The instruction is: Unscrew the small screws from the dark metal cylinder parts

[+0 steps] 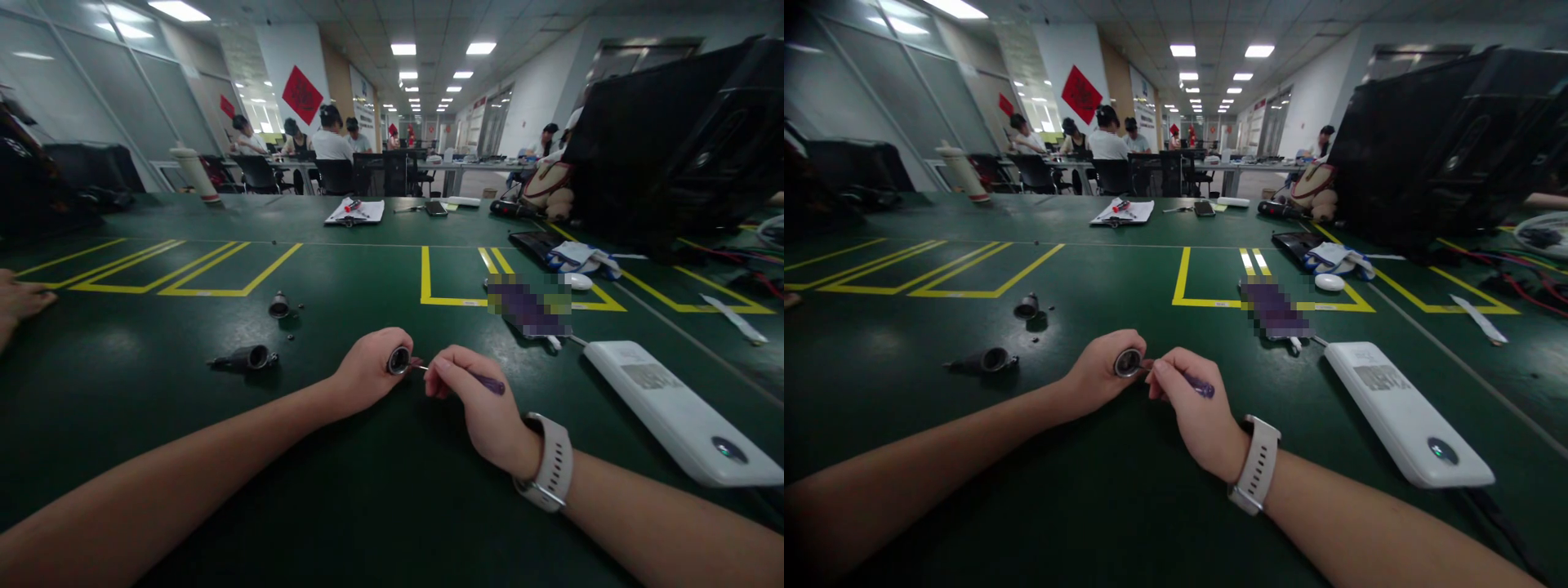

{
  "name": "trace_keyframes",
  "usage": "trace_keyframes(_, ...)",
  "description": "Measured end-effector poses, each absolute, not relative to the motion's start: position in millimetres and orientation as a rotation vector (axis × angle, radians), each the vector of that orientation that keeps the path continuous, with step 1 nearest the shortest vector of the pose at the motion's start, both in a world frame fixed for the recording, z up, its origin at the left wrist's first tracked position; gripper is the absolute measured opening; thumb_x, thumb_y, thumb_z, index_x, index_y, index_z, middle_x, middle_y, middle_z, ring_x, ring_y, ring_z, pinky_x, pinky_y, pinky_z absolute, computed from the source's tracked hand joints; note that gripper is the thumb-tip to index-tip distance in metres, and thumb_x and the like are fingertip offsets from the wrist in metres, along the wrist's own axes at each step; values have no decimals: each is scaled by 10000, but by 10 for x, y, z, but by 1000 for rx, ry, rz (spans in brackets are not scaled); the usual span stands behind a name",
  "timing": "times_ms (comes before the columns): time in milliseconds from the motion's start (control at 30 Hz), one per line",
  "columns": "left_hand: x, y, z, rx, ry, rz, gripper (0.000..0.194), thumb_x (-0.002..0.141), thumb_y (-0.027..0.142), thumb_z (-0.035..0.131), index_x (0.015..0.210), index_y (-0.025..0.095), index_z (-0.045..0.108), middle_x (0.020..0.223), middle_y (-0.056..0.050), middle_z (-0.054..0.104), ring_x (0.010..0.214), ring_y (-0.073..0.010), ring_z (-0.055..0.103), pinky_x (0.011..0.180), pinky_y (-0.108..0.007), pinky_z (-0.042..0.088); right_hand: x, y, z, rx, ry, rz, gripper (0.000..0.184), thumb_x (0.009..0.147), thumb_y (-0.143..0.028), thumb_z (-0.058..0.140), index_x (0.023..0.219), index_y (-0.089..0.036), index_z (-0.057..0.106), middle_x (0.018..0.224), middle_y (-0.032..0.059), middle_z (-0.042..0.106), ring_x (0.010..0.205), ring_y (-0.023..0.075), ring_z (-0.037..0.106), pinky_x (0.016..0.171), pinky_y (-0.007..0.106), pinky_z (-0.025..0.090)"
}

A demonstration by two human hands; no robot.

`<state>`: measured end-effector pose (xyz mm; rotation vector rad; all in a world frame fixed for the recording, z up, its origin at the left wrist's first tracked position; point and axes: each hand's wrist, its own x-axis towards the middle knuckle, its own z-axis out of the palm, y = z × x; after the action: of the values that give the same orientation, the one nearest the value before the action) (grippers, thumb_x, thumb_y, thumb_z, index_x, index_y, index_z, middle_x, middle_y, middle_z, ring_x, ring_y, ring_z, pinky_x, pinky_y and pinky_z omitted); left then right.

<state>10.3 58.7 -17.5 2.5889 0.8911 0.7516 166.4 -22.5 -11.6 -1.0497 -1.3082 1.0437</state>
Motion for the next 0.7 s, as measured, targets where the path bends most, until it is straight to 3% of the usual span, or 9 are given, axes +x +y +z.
trace_keyframes(267, 76, 596, -188, 2572, 812, 820, 99, 762, 182, 539, 703, 186, 460, 703, 17, 527, 651, -119, 503, 597, -241, 390, 1650, -137, -137, -858, -834, 1467, 186, 747, -264, 525, 612, -161, 600, 569, 13, 559, 530, 126, 470, 506, 245, 349)
trace_keyframes(700, 103, 615, -174, 2600, 885, 715, 78, 759, 177, 530, 699, 182, 480, 666, 21, 506, 634, -122, 494, 575, -241, 377, 1656, -144, -138, -892, -831, 1410, 187, 736, -268, 538, 592, -162, 596, 553, 11, 558, 517, 125, 467, 496, 245, 341)
